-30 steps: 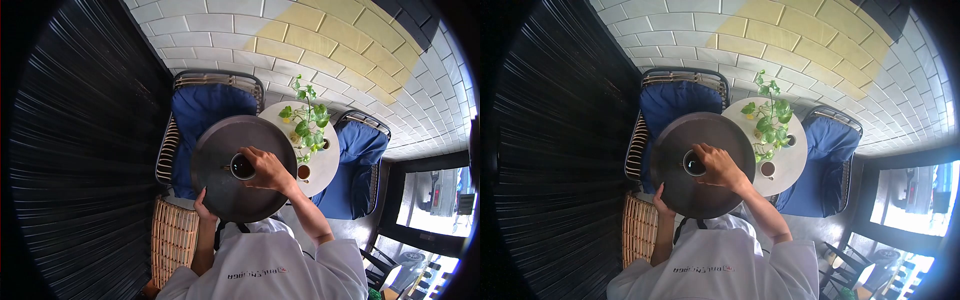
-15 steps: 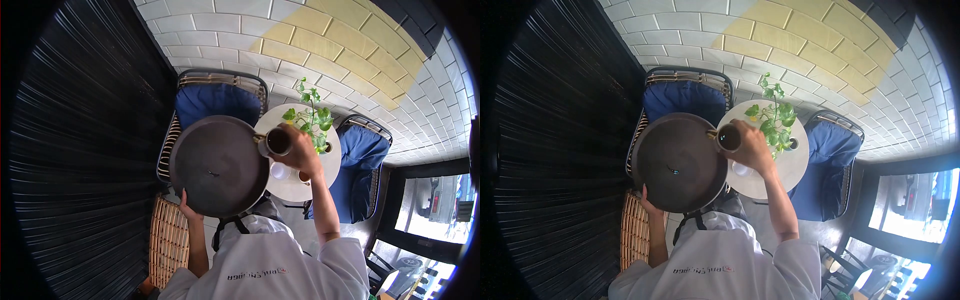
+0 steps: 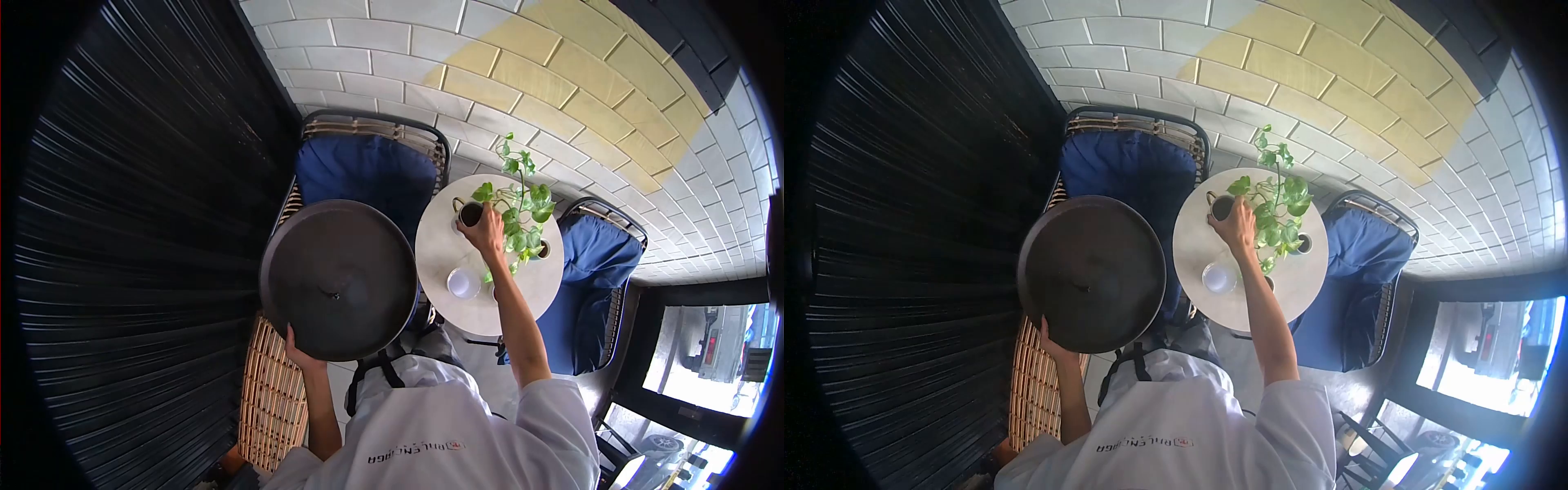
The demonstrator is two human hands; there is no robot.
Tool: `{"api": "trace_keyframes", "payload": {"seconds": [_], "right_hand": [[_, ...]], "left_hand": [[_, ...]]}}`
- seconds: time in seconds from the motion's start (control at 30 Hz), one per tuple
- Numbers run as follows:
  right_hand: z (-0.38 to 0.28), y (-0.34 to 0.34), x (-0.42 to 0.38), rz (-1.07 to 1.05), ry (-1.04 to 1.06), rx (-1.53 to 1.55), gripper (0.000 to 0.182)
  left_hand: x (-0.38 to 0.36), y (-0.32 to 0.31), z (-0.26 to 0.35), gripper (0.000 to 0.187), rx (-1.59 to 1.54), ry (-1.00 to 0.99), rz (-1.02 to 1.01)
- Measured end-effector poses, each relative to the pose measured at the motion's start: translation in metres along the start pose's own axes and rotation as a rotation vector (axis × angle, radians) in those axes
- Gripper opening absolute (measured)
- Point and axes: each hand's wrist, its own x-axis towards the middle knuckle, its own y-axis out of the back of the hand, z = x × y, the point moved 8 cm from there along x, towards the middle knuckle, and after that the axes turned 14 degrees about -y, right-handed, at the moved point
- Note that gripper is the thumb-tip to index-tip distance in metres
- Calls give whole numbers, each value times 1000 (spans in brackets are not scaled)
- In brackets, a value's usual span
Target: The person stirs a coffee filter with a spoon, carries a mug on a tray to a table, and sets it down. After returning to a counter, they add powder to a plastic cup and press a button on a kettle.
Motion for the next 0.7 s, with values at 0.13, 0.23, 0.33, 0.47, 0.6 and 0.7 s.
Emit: {"api": "trace_keyframes", "payload": {"seconds": [0.13,0.23,0.33,0.47,0.6,0.7], "right_hand": [[31,-42,5,6,-116,-49,66],[45,-60,8,-24,-182,-51,69],[53,-69,6,-15,-212,-45,70],[70,-84,7,8,-247,-53,69],[79,-95,5,-7,-239,-56,67],[84,-97,1,-3,-299,-66,67]], "left_hand": [[-5,5,-5,44,-24,23,7],[-14,6,-5,42,39,23,55],[-23,7,-5,42,119,16,136],[-25,3,-7,41,105,18,91],[-20,7,-8,40,137,23,90],[-21,0,-12,39,112,58,77]]}}
